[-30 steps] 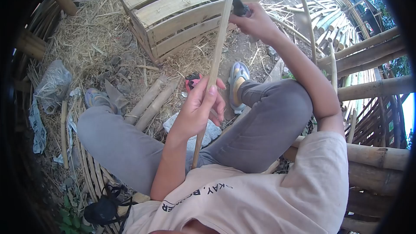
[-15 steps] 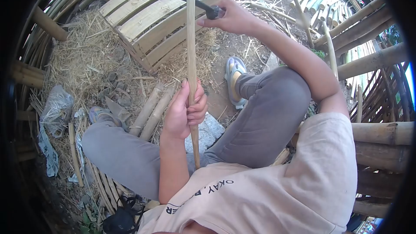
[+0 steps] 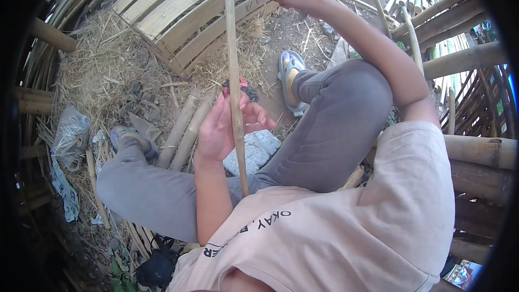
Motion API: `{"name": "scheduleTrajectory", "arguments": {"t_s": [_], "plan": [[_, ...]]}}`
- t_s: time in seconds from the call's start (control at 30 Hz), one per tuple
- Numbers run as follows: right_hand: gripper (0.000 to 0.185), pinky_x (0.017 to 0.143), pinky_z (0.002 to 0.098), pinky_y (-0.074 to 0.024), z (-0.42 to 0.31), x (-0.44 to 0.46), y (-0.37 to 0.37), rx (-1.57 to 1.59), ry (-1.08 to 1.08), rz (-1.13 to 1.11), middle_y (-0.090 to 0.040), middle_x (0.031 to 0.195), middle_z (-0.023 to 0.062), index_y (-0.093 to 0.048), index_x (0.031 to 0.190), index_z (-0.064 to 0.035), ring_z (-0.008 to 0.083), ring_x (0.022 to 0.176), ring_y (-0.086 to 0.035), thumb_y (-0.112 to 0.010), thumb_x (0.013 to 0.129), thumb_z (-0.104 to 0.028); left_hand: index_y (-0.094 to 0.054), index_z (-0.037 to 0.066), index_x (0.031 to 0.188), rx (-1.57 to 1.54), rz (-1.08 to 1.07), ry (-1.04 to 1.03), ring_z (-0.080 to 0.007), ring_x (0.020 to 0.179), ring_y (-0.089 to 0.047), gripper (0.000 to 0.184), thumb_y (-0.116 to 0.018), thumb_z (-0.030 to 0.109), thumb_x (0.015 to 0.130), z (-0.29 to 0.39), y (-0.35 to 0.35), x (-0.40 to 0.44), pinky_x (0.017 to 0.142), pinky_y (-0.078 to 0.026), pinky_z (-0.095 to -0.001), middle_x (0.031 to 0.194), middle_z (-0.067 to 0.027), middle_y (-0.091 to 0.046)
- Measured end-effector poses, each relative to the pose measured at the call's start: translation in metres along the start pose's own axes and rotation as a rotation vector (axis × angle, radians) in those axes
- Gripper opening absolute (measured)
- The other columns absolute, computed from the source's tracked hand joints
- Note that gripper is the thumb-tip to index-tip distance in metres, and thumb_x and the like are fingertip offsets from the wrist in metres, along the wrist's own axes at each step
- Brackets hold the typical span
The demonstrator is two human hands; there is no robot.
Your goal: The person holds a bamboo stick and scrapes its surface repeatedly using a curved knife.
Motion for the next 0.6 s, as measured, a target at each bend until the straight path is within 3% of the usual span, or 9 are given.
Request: {"name": "scheduleTrajectory", "arguments": {"t_s": [0.1,0.2,0.3,0.4,0.47,0.5,0.57,0.6], "plan": [[0.042,0.049,0.0262,-0.0302,-0.007,-0.003,0.001,-0.045,-0.013,-0.058,-0.047,0.056,-0.0059,-0.061,0.074,-0.0086,0.0040,0.050,-0.043,-0.075,0.090,-0.044,-0.050,0.011,0.101,0.013,0.026,-0.017,-0.0431,0.106,-0.064,0.049,-0.026,0.054,0.105,-0.012,0.006,-0.004,0.101,-0.044,-0.0628,0.096,-0.0195,-0.063],[0.042,0.053,0.0316,-0.0348,-0.038,-0.014,0.009,-0.085,-0.040,-0.105,-0.052,0.058,-0.0021,-0.062,0.071,-0.0062,0.0092,0.054,-0.046,-0.074,0.089,-0.043,-0.049,0.008,0.105,-0.070,-0.029,-0.063,-0.0380,0.106,-0.066,0.052,-0.023,0.053,0.108,-0.015,-0.013,-0.007,0.094,-0.052,-0.0555,0.102,-0.0190,-0.065],[0.040,0.049,0.0298,-0.0352,-0.041,-0.014,0.008,0.005,-0.009,-0.098,-0.052,0.057,-0.0019,-0.064,0.075,-0.0044,0.0090,0.052,-0.047,-0.076,0.090,-0.040,-0.048,0.007,0.110,-0.097,0.004,0.045,-0.0261,0.076,-0.067,0.056,-0.022,0.057,0.107,-0.020,-0.018,-0.014,0.068,-0.057,-0.0394,0.083,-0.0124,-0.062],[0.041,0.047,0.0278,-0.0376,-0.043,-0.015,0.010,0.050,-0.057,-0.088,-0.053,0.057,-0.0025,-0.064,0.074,-0.0063,0.0082,0.050,-0.050,-0.075,0.090,-0.043,-0.046,0.008,0.110,-0.151,-0.101,0.197,-0.0095,0.048,-0.044,0.059,-0.020,0.060,0.107,-0.019,-0.008,-0.020,0.044,-0.038,-0.0230,0.063,-0.0007,-0.046],[0.042,0.045,0.0256,-0.0402,-0.044,-0.017,0.013,0.102,-0.093,-0.085,-0.054,0.057,-0.0034,-0.063,0.074,-0.0087,0.0072,0.048,-0.051,-0.076,0.088,-0.046,-0.046,0.009,0.106,-0.103,0.001,0.173,-0.0045,0.045,-0.030,0.059,-0.019,0.061,0.107,-0.014,-0.008,-0.023,0.040,-0.024,-0.0206,0.059,0.0043,-0.036],[0.040,0.045,0.0249,-0.0361,-0.041,-0.014,0.010,0.126,-0.009,-0.067,-0.052,0.057,-0.0048,-0.063,0.077,-0.0083,0.0049,0.048,-0.048,-0.076,0.089,-0.045,-0.045,0.010,0.104,-0.079,0.054,0.158,-0.0020,0.044,-0.023,0.059,-0.018,0.062,0.107,-0.008,-0.011,-0.025,0.038,-0.017,-0.0194,0.057,0.0069,-0.030],[0.038,0.046,0.0234,-0.0280,-0.027,-0.008,0.002,0.174,0.160,-0.037,-0.048,0.057,-0.0077,-0.064,0.083,-0.0074,0.0005,0.048,-0.041,-0.077,0.091,-0.043,-0.043,0.011,0.094,0.026,0.224,0.099,-0.0017,0.045,-0.022,0.055,-0.021,0.060,0.107,0.007,-0.010,-0.026,0.039,-0.016,-0.0194,0.057,0.0075,-0.030],[0.036,0.047,0.0236,-0.0288,-0.027,-0.009,0.002,0.146,0.111,-0.043,-0.048,0.058,-0.0084,-0.066,0.085,-0.0066,-0.0002,0.050,-0.041,-0.079,0.090,-0.040,-0.042,0.011,0.092,0.089,0.331,0.056,-0.0017,0.045,-0.022,0.053,-0.022,0.058,0.108,0.013,-0.006,-0.026,0.038,-0.016,-0.0195,0.057,0.0076,-0.030]]}}
Point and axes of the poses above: each hand's wrist, its own x-axis towards the middle knuckle, its own y-axis out of the back of the hand, z = x × y, the point moved 6 cm from there along x, towards the middle knuckle
